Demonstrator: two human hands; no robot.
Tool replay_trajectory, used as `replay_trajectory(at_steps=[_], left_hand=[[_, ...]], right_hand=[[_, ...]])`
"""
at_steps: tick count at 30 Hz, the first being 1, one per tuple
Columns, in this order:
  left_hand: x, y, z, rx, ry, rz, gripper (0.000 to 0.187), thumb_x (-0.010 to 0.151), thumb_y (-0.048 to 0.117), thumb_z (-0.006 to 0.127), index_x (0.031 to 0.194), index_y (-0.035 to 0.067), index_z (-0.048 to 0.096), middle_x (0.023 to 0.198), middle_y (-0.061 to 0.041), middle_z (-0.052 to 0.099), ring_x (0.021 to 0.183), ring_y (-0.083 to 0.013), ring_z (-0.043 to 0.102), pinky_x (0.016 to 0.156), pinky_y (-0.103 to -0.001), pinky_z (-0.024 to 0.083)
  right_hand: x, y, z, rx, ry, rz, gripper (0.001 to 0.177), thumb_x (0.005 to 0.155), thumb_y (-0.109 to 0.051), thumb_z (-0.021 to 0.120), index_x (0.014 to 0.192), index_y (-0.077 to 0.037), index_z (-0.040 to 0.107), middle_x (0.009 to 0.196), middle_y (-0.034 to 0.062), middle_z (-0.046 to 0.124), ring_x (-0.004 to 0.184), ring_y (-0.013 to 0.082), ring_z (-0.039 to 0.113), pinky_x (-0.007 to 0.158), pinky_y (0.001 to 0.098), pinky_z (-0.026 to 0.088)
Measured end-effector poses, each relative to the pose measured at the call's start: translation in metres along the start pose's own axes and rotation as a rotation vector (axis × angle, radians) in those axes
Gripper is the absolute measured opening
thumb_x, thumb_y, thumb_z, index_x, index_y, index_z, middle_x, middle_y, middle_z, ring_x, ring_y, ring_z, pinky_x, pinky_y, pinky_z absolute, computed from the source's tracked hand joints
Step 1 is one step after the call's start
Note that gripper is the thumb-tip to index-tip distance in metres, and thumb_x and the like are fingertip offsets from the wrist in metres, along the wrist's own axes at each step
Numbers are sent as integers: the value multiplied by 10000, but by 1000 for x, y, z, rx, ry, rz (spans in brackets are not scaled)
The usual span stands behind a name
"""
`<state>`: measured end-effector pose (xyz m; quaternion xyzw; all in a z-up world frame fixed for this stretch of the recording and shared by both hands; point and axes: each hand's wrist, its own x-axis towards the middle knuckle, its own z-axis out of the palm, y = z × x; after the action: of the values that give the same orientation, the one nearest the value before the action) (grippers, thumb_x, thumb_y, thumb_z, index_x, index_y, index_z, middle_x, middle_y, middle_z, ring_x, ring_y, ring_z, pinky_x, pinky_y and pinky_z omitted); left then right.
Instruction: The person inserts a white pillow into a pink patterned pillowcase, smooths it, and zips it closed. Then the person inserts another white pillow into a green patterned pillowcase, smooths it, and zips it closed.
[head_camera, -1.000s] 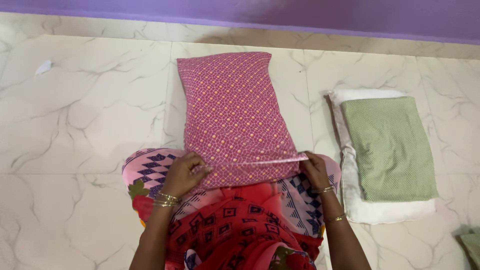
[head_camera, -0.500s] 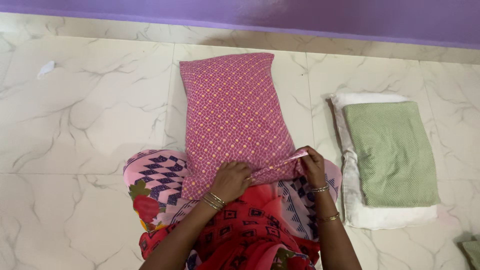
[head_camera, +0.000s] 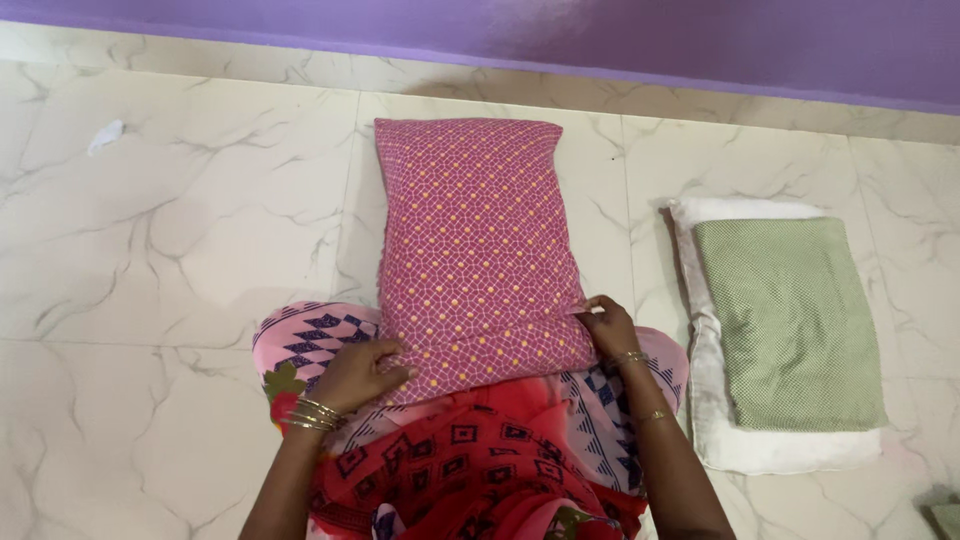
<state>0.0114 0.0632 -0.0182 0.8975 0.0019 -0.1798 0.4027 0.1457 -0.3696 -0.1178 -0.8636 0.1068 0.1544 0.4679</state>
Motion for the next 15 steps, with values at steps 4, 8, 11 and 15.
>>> replay_trajectory(at_steps=[4, 8, 11, 15], left_hand=[[20, -13, 13, -215, 265, 24, 267, 831, 366, 733, 924, 117, 709, 962, -5, 708, 625, -215, 599, 602, -353, 518], [76, -18, 30, 17, 221, -111, 247, 928, 340, 680, 971, 99, 647, 807, -109, 700, 714, -243, 655, 710, -396, 520], [113, -14, 37, 203, 205, -159, 217, 963, 314, 633, 1049, 114, 631, 914, -112, 700, 868, -284, 664, 861, -477, 476], [132, -2, 52, 308, 347, -146, 302, 921, 177, 563, 1213, 113, 603, 1229, -121, 655, 1209, -294, 593, 1054, -511, 410]], right_hand=[[27, -25, 11, -346, 21, -29, 427, 871, -352, 682, 1225, -114, 664, 812, 179, 755, 732, 287, 719, 695, 393, 537], [72, -17, 19, -416, 68, 30, 407, 887, -294, 588, 1270, -202, 689, 916, 155, 770, 895, 330, 735, 813, 445, 560], [89, 2, 27, -463, 82, 67, 399, 921, -286, 559, 1290, -189, 673, 946, 158, 772, 943, 347, 729, 840, 457, 557], [77, 6, 44, -466, 171, -23, 414, 972, -268, 531, 1359, -152, 625, 1083, 205, 724, 1035, 396, 690, 889, 481, 538]])
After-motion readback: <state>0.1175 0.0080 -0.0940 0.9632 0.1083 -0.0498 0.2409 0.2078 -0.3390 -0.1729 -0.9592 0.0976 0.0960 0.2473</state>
